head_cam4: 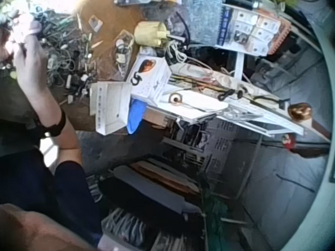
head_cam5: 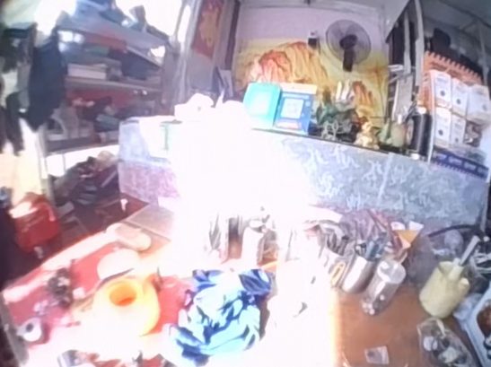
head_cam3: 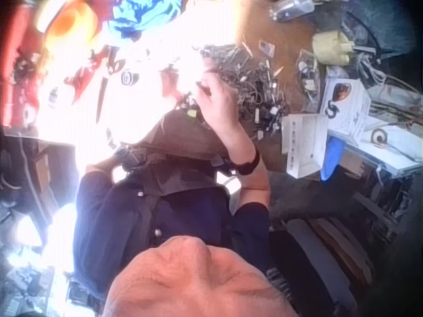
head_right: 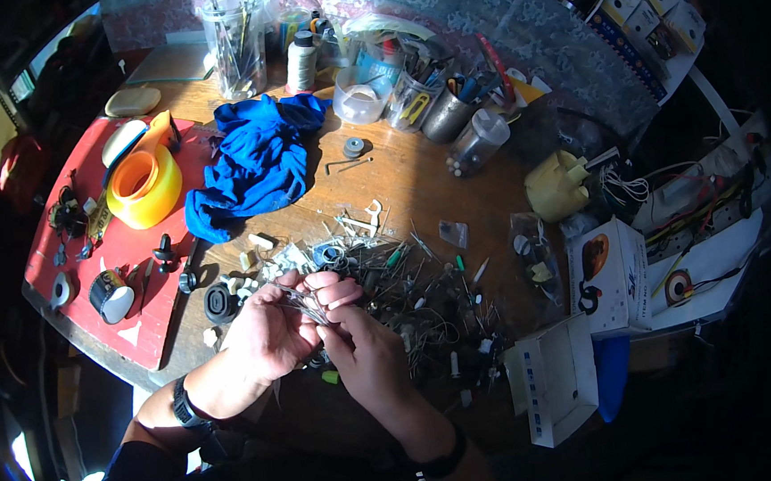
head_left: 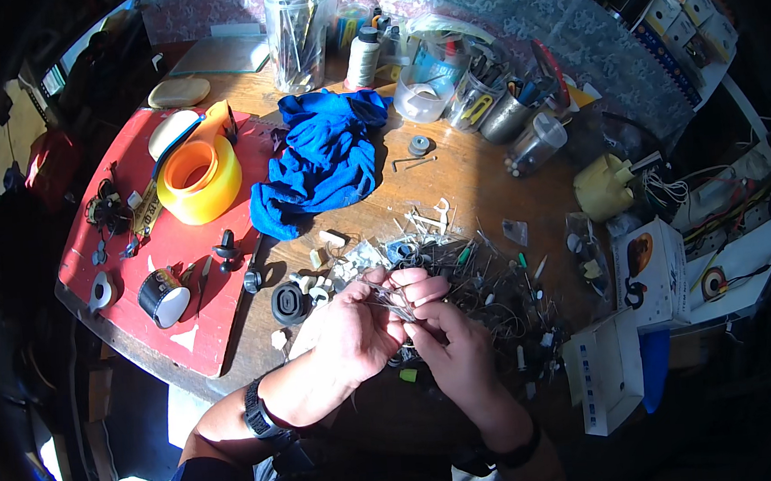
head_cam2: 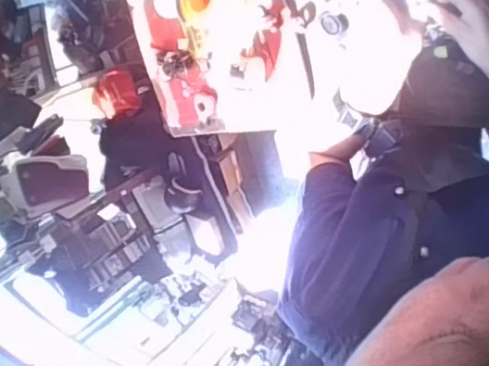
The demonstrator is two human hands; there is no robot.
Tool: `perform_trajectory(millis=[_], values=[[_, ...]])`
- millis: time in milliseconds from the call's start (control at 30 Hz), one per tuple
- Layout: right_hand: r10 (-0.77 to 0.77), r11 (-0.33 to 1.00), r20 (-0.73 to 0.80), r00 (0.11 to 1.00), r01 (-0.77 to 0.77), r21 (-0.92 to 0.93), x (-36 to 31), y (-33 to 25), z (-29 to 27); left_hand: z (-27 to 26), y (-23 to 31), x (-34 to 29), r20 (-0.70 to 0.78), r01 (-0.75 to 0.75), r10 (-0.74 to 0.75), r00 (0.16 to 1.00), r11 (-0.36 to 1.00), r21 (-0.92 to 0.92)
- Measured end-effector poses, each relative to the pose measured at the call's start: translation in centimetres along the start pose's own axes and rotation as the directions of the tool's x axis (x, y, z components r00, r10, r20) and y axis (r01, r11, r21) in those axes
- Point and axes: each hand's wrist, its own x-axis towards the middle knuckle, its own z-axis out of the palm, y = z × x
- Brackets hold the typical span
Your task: The person sorts through a pile of small electronic components and wires on a cluttered workbench. They pick up individual items, separate them, and place some into a small white box while continuing to sift through the pile.
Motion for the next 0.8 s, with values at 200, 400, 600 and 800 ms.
perform_trajectory(millis=[200, 400, 600, 800], values=[[0.076, 0.997, 0.034, 0.997, -0.076, 0.005, -0.2, 0.7, -0.3, 1.3, -0.4, -0.3, -0.062, 0.002, 0.001, 0.998, 0.999, 0.048], [0.062, 0.997, 0.052, 0.997, -0.059, -0.058, -0.2, 0.6, -0.6, 1.5, -0.4, -0.3, -0.088, -0.033, 0.036, 0.995, 0.999, 0.043], [0.061, 0.998, 0.02, 0.998, -0.06, -0.036, -0.5, 0.3, 0.2, 1.2, -0.1, -0.5, -0.023, -0.031, 0.033, 0.999, 0.996, 0.083], [0.085, 0.995, -0.011, 0.996, -0.085, 0.052, -0.4, 0.7, 0.7, 0.7, -0.6, -0.8, -0.026, -0.015, 0.017, 1.0, 0.996, 0.093]])
